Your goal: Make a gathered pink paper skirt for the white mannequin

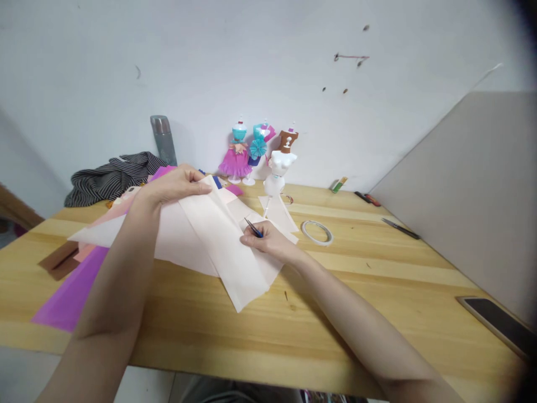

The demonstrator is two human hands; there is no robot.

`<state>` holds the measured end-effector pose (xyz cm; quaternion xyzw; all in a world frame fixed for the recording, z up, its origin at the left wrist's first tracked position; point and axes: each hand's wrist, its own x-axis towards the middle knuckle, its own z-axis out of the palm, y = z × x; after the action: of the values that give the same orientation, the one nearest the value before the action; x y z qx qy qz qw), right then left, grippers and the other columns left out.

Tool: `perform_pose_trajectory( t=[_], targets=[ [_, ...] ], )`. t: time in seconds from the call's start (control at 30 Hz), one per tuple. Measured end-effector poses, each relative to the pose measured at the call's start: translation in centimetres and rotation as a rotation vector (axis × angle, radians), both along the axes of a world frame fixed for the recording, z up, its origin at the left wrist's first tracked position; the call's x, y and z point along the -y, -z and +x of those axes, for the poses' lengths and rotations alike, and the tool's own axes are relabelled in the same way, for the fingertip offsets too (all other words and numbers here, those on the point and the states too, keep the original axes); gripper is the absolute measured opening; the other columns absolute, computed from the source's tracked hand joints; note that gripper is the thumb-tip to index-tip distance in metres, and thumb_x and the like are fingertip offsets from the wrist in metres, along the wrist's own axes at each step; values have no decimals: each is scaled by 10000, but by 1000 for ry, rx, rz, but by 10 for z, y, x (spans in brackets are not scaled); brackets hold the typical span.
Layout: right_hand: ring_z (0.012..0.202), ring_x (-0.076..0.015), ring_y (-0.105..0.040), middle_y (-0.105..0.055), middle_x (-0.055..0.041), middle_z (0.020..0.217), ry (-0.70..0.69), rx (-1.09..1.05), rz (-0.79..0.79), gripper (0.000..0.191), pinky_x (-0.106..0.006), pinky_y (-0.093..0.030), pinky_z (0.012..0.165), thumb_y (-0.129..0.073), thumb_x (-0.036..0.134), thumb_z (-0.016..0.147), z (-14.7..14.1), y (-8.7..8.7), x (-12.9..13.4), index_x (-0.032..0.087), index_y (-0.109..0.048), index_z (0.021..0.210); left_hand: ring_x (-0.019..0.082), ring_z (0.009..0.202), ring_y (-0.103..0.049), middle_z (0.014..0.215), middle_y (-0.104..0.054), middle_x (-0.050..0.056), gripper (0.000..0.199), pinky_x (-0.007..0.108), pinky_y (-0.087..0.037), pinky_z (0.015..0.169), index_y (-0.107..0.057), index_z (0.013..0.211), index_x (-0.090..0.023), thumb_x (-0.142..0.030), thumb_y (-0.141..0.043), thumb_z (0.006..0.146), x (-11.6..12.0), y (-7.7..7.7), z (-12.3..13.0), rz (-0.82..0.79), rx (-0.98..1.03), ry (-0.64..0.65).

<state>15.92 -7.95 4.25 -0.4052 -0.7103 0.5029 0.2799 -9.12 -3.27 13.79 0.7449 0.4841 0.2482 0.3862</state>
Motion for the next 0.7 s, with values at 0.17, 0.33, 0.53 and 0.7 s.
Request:
perform_pose_trajectory(
  t=[0.17, 0.33, 0.53, 0.7],
  targets=[
    [519, -62, -233, -247, 69, 558, -88, 83, 49, 439, -242, -187, 509, -629, 426, 711, 1, -1, 2, 200, -287, 553, 162, 638, -625, 698, -701, 33, 253, 241, -478, 580, -727, 743, -146, -377, -682, 651, 1, -1, -5, -1, 45, -41],
    [529, -64, -230, -238, 65, 572, -156, 105, 41, 446, -238, -187, 515, -621, 418, 721, 5, 1, 0, 201, -267, 557, 158, 613, -620, 672, -699, 25, 215, 239, -473, 563, -730, 723, -158, -356, -690, 649, 0, -1, -12, 0, 63, -69],
    [529, -68, -255, -271, 63, 563, -209, 148, 4, 401, -234, -197, 509, -629, 390, 722, 14, -2, -1, 195, -321, 555, 139, 586, -599, 633, -678, 3, 181, 223, -451, 539, -717, 672, -170, -347, -682, 659, 0, -2, -19, 22, 57, -104],
    [521, -63, -255, -274, 69, 552, -169, 195, 10, 412, -227, -198, 496, -636, 398, 706, 18, -5, -1, 196, -310, 556, 115, 545, -575, 585, -644, -7, 218, 203, -439, 516, -701, 653, -146, -362, -679, 667, 1, -1, -14, 32, 82, -72]
  ],
)
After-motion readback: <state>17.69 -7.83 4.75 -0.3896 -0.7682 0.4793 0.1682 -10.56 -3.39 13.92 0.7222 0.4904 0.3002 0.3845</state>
